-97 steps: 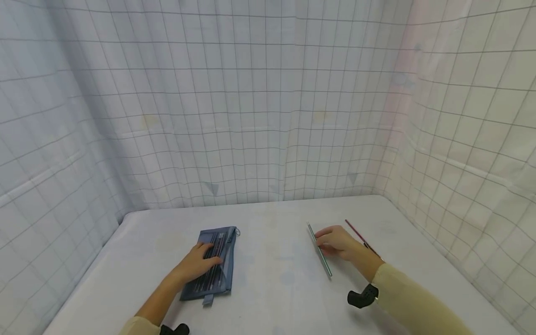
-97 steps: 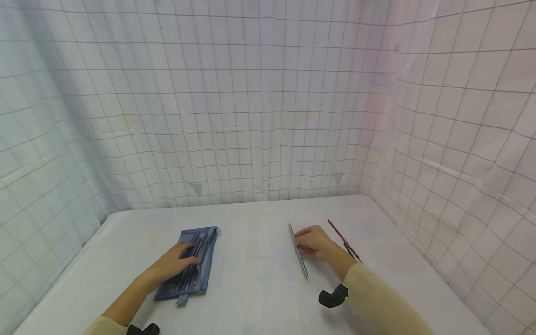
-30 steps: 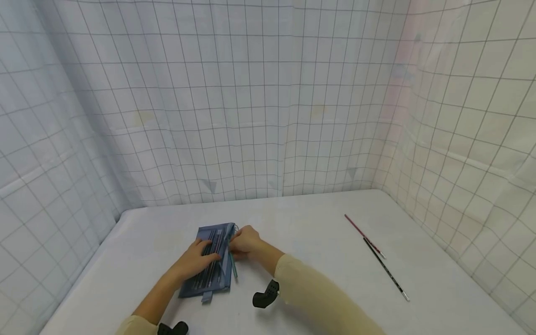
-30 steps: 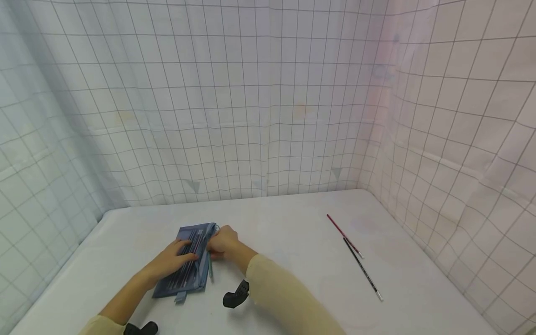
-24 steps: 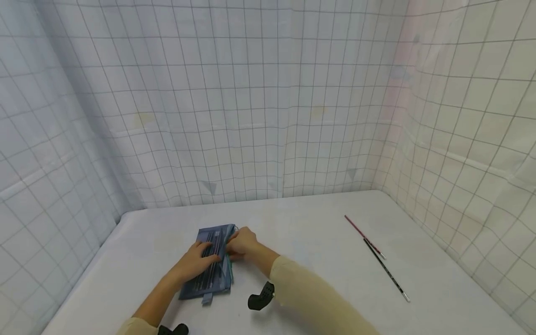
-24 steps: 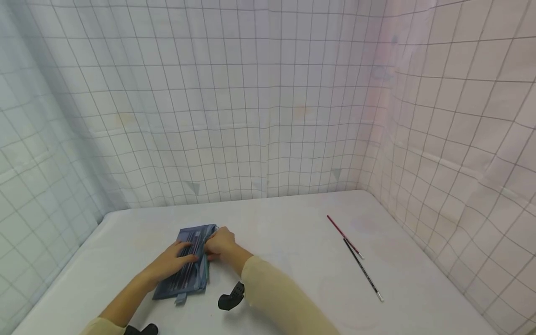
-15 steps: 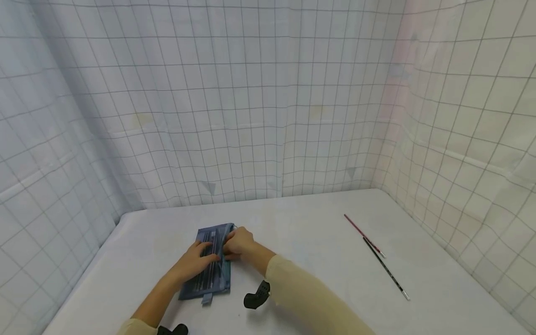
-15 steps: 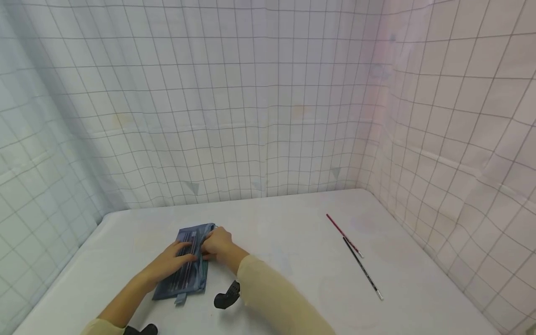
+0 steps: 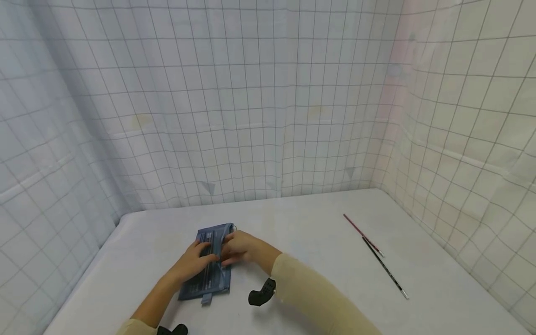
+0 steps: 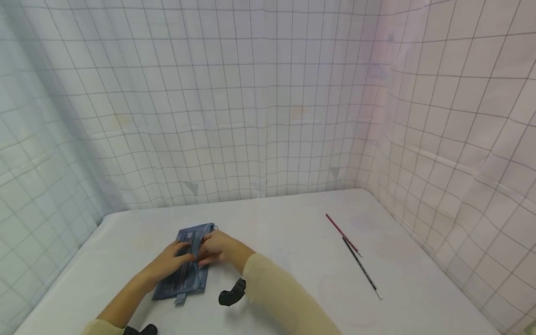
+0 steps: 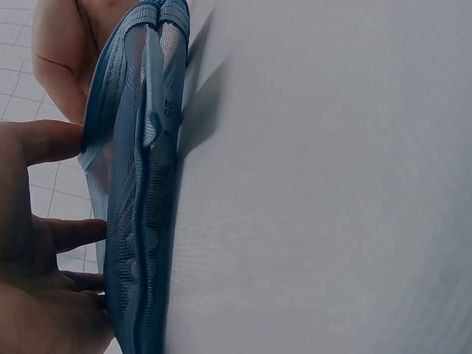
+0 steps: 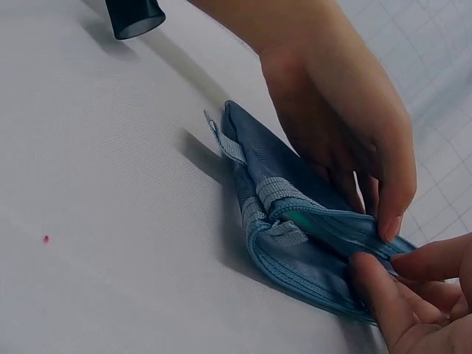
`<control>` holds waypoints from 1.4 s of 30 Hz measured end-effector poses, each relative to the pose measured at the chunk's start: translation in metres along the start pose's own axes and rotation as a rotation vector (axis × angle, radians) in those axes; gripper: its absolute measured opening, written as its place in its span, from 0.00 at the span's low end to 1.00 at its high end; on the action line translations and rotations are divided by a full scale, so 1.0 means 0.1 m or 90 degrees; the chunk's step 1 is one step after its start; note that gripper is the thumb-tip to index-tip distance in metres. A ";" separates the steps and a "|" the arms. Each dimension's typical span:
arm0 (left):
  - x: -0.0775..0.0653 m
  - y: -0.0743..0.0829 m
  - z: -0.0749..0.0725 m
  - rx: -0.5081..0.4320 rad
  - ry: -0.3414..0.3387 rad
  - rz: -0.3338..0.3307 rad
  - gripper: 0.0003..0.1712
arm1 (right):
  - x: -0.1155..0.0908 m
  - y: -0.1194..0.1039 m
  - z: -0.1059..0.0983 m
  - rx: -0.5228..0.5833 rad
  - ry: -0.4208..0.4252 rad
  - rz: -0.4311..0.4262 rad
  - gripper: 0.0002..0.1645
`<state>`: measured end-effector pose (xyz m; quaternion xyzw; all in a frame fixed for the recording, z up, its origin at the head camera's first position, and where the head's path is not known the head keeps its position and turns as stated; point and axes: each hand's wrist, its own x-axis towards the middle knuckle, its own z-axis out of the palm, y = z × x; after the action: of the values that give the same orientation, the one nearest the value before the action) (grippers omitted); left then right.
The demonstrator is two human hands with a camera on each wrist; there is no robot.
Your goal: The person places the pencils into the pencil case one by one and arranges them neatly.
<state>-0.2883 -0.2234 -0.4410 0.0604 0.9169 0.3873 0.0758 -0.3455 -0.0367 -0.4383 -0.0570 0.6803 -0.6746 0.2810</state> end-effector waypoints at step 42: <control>0.02 0.00 0.03 0.008 0.010 -0.028 0.45 | -0.37 -0.16 -0.69 -0.091 -0.004 0.004 0.22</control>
<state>-0.2898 -0.2215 -0.4433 0.0377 0.9210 0.3801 0.0763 -0.3507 0.0399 -0.4160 -0.0769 0.7259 -0.6233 0.2803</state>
